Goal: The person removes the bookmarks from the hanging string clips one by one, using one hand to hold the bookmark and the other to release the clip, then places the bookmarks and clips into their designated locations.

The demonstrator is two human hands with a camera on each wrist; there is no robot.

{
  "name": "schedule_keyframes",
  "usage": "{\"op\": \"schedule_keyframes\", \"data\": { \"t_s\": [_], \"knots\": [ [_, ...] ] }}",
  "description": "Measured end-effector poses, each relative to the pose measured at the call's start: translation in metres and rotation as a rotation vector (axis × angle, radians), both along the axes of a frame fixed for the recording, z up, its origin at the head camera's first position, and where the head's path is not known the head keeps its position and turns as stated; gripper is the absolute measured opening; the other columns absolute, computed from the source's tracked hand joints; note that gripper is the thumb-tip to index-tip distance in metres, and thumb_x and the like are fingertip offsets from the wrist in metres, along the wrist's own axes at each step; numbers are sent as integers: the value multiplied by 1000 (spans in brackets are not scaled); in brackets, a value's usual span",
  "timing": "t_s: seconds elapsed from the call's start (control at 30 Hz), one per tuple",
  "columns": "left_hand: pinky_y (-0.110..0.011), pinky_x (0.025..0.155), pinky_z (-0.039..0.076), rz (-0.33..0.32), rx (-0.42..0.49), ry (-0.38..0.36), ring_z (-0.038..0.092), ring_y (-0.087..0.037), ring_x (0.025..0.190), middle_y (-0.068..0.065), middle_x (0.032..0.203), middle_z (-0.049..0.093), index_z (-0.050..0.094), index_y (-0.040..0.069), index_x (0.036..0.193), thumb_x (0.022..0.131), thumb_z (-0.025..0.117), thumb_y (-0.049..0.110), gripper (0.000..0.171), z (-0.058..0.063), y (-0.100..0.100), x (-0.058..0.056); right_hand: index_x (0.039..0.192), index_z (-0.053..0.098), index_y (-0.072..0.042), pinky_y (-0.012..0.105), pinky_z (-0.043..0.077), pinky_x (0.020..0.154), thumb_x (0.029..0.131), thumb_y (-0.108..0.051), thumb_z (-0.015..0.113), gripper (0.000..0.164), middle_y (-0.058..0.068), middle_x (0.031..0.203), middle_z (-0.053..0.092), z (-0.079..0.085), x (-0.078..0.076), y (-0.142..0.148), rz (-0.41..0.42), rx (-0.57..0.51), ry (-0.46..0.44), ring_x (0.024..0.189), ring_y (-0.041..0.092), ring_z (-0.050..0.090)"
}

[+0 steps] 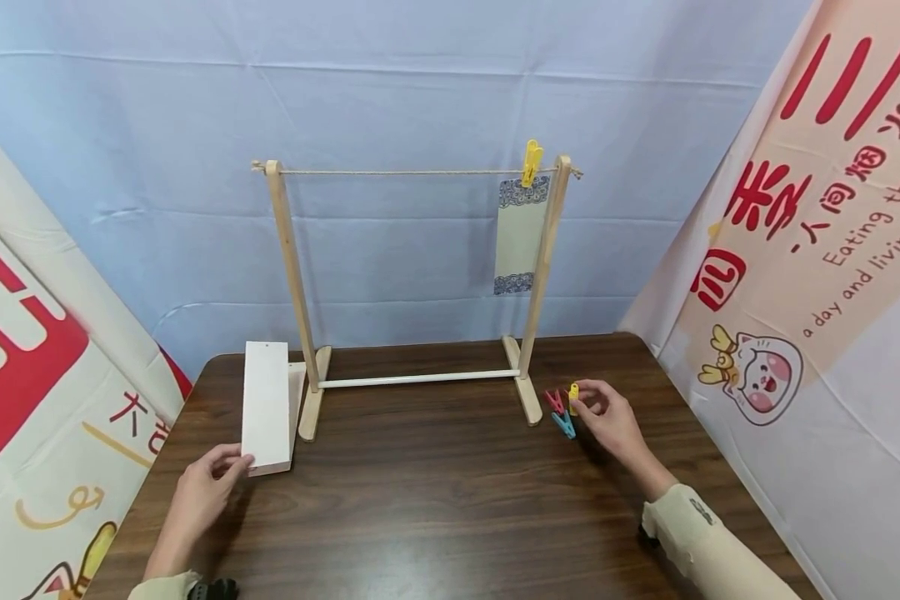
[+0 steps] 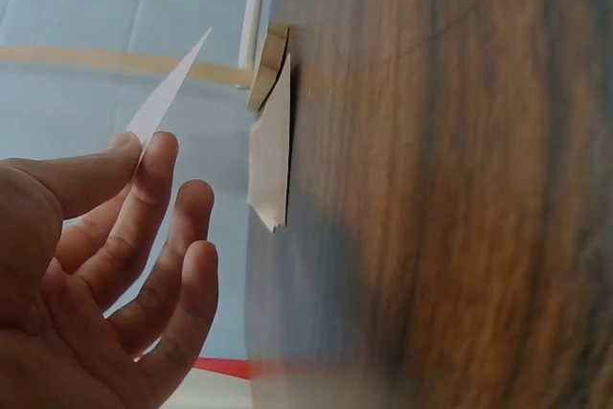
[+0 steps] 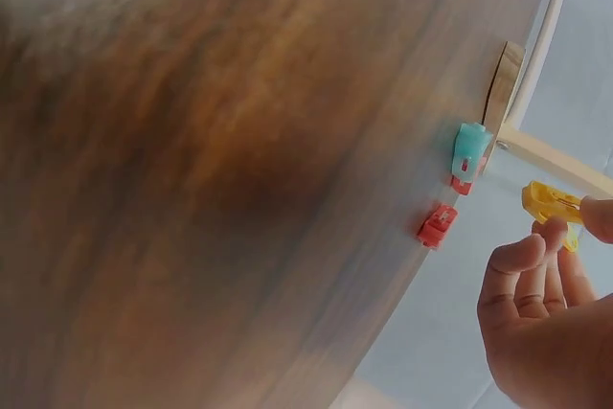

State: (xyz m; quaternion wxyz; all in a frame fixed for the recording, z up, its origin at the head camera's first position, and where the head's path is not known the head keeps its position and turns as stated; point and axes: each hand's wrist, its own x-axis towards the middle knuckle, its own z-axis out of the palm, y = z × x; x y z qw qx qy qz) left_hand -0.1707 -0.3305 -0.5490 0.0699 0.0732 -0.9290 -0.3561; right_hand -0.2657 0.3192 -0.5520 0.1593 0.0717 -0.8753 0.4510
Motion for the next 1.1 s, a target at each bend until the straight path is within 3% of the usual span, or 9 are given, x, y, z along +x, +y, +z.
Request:
{"op": "schedule_keyframes", "data": {
  "t_s": [0.1, 0.2, 0.37, 0.57, 0.77, 1.1],
  "knots": [
    [-45, 87, 49, -8, 1, -31, 70, -23, 99, -10, 105, 81, 73, 2, 124, 109, 68, 30, 32, 0, -3, -3, 125, 68, 5, 21, 49, 62, 99, -5, 78, 29, 22, 102, 73, 0, 0, 1, -17, 13, -19, 68, 10, 61],
    [-45, 86, 48, -13, 2, -59, 69, -22, 97, -9, 104, 81, 72, 1, 126, 110, 66, 32, 36, 0, -6, -5, 126, 68, 4, 22, 48, 61, 100, -9, 78, 30, 21, 103, 73, 1, 0, 2, -30, 30, -48, 69, 12, 60],
    [-35, 76, 47, -20, 10, -88, 66, -15, 86, -7, 101, 81, 70, -1, 129, 109, 66, 33, 40, -3, -9, -6, 127, 67, 6, 24, 47, 60, 101, -11, 77, 32, 21, 101, 73, 4, 3, 3, -56, 70, -101, 68, 19, 58],
    [-29, 65, 48, -32, 17, -101, 65, -14, 81, -8, 101, 81, 69, -4, 131, 109, 67, 33, 43, -5, -11, -9, 124, 67, 4, 30, 48, 66, 103, -16, 75, 31, 13, 94, 70, 3, 4, 5, -84, 166, -174, 70, 18, 57],
    [-29, 65, 48, -46, 1, -99, 66, -15, 81, -9, 101, 81, 68, -5, 132, 110, 66, 31, 43, -5, -12, -10, 126, 66, 5, 38, 47, 74, 103, -19, 74, 34, 10, 93, 70, -1, 4, 8, -106, 240, -236, 79, 21, 59],
    [-30, 70, 46, -58, -13, -109, 64, -15, 82, -5, 98, 81, 69, -6, 129, 109, 68, 31, 42, -10, -13, -13, 124, 65, 6, 40, 47, 74, 102, -21, 73, 35, 12, 91, 67, -3, 6, 12, -138, 280, -287, 78, 25, 59]
  ]
}}
